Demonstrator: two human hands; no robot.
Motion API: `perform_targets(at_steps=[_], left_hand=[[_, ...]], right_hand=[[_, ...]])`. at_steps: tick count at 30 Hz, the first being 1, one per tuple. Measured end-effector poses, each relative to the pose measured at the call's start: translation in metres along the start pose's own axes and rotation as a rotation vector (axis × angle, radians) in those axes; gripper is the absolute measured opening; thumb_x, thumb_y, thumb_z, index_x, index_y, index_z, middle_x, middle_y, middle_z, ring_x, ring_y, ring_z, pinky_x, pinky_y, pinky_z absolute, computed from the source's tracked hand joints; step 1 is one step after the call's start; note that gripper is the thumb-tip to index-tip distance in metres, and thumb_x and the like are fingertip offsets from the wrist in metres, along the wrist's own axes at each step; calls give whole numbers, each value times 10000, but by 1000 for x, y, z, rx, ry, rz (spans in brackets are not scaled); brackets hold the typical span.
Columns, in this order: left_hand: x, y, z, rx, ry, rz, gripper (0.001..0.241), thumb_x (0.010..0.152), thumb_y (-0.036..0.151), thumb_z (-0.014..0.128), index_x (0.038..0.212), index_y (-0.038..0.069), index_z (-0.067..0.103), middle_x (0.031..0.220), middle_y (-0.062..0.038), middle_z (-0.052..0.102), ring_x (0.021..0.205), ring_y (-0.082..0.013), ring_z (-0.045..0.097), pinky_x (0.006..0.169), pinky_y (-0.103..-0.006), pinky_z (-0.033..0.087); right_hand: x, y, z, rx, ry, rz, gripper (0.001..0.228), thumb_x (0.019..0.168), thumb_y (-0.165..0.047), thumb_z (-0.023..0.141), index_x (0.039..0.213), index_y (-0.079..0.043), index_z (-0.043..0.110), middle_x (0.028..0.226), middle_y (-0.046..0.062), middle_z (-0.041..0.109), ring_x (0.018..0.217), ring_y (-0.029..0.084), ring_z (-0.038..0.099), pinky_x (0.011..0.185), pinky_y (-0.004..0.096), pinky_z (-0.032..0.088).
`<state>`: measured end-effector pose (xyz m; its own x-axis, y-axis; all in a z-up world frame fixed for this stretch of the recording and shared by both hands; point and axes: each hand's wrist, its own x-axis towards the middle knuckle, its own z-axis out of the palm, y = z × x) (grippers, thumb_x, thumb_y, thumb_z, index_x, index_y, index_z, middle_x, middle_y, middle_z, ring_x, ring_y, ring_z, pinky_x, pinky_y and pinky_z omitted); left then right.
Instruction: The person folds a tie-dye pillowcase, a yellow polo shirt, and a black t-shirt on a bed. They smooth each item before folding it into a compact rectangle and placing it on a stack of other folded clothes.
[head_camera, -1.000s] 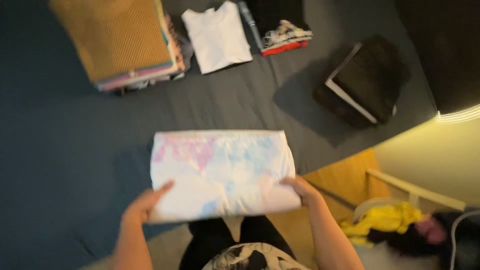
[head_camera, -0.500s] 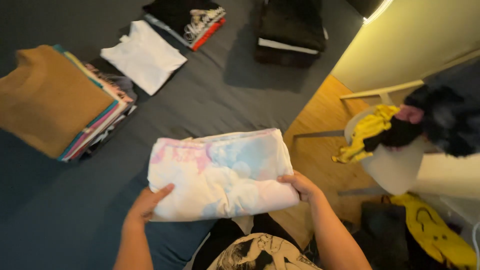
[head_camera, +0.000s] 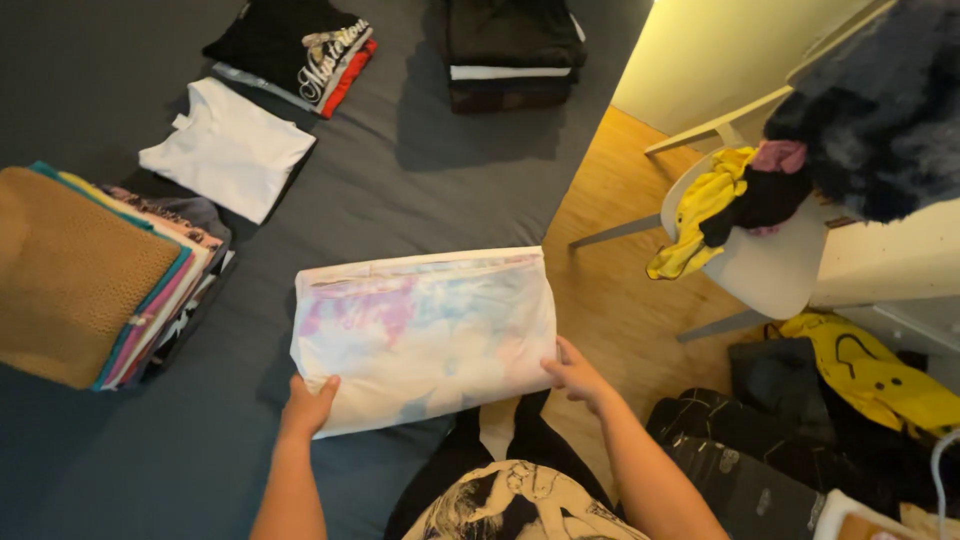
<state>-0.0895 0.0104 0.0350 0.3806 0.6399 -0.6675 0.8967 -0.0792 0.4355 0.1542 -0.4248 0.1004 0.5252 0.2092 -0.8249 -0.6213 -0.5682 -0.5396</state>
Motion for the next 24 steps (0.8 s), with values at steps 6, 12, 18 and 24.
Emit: perform_targets(at_steps=[6, 12, 18, 24], left_hand=[[-17, 9, -6, -91, 33, -7, 862, 875, 432, 710, 1555, 24, 371, 1389, -280, 600, 1214, -440, 629, 1013, -475, 487], [-38, 31, -18, -365, -40, -17, 646, 911, 339, 708, 1385, -81, 582, 1268, -274, 679, 1081, -364, 673, 886, -415, 513], [-68, 102, -48, -423, -249, -318, 778, 926, 450, 689, 1331, -206, 579, 1145, -359, 706, 886, -374, 702, 648, -415, 524], [-80, 150, -68, -551, -301, -67, 550, 934, 219, 689, 1320, -164, 609, 1144, -303, 710, 892, -340, 678, 708, -383, 517]], right_hand=[[14, 25, 2, -78, 102, 75, 799, 884, -393, 664, 1612, -335, 340, 1209, 3, 640, 815, 165, 518, 633, 295, 364], [77, 77, 15, 178, 179, -168, 1056, 815, -338, 770, 1615, -25, 157, 1622, 218, 352, 1424, 299, 481, 1147, 368, 423], [30, 30, 19, 404, 122, 111, 784, 756, -448, 778, 1322, 82, 660, 1193, 207, 737, 1010, 284, 698, 837, 336, 541], [-9, -15, 2, 663, -71, 80, 648, 802, -275, 744, 1356, 39, 624, 1256, 200, 699, 1065, 307, 658, 920, 389, 505]])
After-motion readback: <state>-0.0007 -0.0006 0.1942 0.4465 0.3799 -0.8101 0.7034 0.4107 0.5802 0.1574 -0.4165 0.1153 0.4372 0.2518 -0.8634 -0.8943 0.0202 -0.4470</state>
